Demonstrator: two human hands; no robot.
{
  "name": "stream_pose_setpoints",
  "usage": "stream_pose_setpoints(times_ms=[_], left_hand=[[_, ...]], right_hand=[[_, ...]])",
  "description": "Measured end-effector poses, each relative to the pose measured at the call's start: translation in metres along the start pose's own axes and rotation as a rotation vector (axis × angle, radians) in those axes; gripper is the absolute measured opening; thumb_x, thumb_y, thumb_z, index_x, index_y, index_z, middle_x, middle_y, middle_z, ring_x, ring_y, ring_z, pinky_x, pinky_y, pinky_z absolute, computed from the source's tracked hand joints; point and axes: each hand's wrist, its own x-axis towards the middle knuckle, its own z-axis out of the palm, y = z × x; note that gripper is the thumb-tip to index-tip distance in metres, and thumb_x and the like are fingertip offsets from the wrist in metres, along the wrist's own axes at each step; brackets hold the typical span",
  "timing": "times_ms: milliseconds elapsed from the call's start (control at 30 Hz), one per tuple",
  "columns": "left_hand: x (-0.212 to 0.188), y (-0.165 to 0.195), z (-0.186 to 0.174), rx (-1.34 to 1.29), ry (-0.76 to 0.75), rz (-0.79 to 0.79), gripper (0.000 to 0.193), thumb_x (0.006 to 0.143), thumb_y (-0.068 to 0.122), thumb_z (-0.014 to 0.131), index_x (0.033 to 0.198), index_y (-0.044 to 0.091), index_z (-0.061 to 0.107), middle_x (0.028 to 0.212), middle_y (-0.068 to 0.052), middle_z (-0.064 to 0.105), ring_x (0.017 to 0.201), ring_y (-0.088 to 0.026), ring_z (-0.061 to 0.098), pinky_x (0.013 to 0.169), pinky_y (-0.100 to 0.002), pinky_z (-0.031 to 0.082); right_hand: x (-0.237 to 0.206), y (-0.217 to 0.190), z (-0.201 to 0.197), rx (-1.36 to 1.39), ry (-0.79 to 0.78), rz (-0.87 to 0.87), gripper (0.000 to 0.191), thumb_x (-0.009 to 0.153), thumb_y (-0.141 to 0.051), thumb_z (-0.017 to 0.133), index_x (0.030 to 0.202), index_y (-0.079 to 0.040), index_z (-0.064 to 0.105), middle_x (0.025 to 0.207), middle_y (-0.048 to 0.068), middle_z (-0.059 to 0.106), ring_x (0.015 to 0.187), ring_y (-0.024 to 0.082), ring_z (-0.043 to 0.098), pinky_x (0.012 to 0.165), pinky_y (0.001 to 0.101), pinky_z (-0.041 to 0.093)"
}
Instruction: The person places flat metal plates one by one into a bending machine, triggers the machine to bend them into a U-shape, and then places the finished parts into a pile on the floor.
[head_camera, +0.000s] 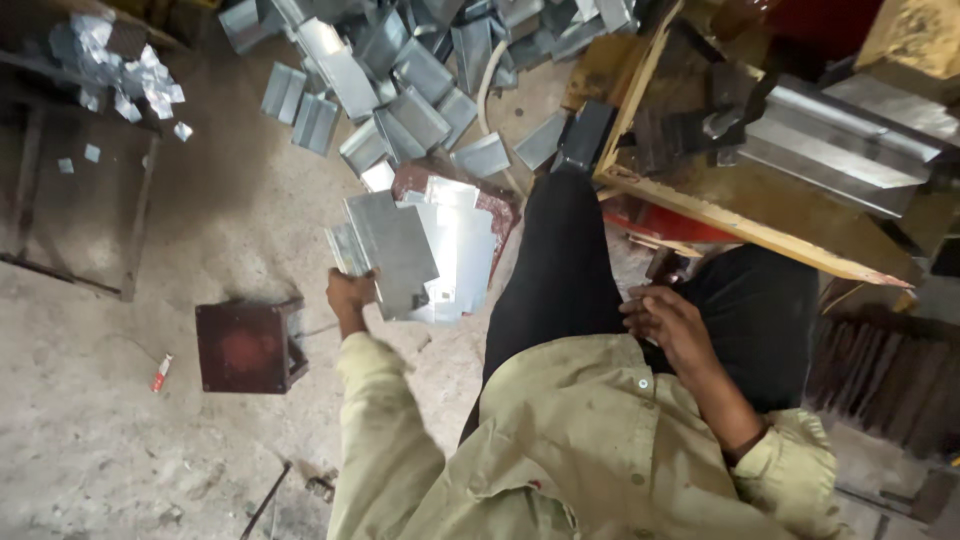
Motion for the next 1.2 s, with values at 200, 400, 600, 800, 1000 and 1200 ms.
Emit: stream_pose_setpoints(times_ms=[200, 400, 600, 800, 1000, 1200], left_hand=[[-0.069, 0.054, 0.012, -0.362, -0.064, 0.524, 0.018, 0.082, 0.013, 0.065, 0.092, -0.002, 0.07, 0.069, -0.014, 0.065, 0.061, -0.022, 0.061, 0.061, -0.036, 0.048], [-0.263, 0.154, 0.001, -0.554, 0.081, 0.961, 0.01, 0.084, -0.001, 0.065, 0.091, -0.001, 0.057, 0.074, -0.016, 0.052, 0.061, -0.032, 0.053, 0.058, -0.042, 0.045], [-0.404, 0.235, -0.001, -0.31, -0.053, 1.434, 0.024, 0.077, 0.003, 0.071, 0.094, 0.006, 0.055, 0.091, -0.015, 0.055, 0.069, -0.036, 0.061, 0.057, -0.046, 0.049], [-0.461, 0.289, 0.032, -0.18, -0.144, 1.583, 0.03, 0.081, 0.007, 0.067, 0.105, 0.007, 0.05, 0.104, -0.016, 0.054, 0.068, -0.036, 0.065, 0.057, -0.047, 0.052], [-0.465, 0.309, 0.033, -0.333, -0.701, 1.574, 0.049, 0.08, 0.016, 0.079, 0.118, 0.0, 0.053, 0.115, -0.026, 0.053, 0.102, -0.048, 0.059, 0.084, -0.052, 0.052], [-0.401, 0.301, 0.041, -0.361, -0.046, 1.395, 0.048, 0.095, 0.027, 0.069, 0.128, -0.005, 0.056, 0.128, -0.029, 0.054, 0.118, -0.049, 0.054, 0.104, -0.052, 0.043]], right_hand=[[0.008, -0.009, -0.001, 0.065, -0.041, -0.077, 0.035, 0.102, -0.022, 0.06, 0.128, 0.002, 0.063, 0.105, 0.014, 0.073, 0.087, 0.023, 0.071, 0.076, 0.0368, 0.057], [-0.023, -0.036, 0.019, -0.322, -0.259, -0.305, 0.062, 0.089, -0.024, 0.073, 0.141, 0.002, 0.051, 0.129, 0.017, 0.068, 0.105, 0.023, 0.069, 0.086, 0.0354, 0.058], [-0.086, -0.051, 0.018, -0.55, -0.334, -0.497, 0.115, 0.071, -0.024, 0.092, 0.156, 0.0, 0.018, 0.148, 0.016, 0.044, 0.128, 0.028, 0.054, 0.105, 0.0403, 0.048], [-0.069, -0.029, -0.029, -0.612, 0.016, -0.773, 0.09, 0.076, -0.017, 0.086, 0.15, -0.001, 0.038, 0.143, 0.02, 0.049, 0.136, 0.03, 0.047, 0.112, 0.0439, 0.041], [-0.047, -0.009, -0.054, 0.027, 0.127, -0.795, 0.074, 0.089, -0.006, 0.073, 0.151, -0.002, 0.033, 0.134, 0.014, 0.052, 0.12, 0.02, 0.055, 0.099, 0.034, 0.051], [-0.066, -0.056, -0.091, 0.304, 0.09, -0.67, 0.066, 0.096, 0.001, 0.059, 0.155, -0.001, 0.03, 0.126, 0.015, 0.068, 0.109, 0.019, 0.07, 0.086, 0.0379, 0.066]])
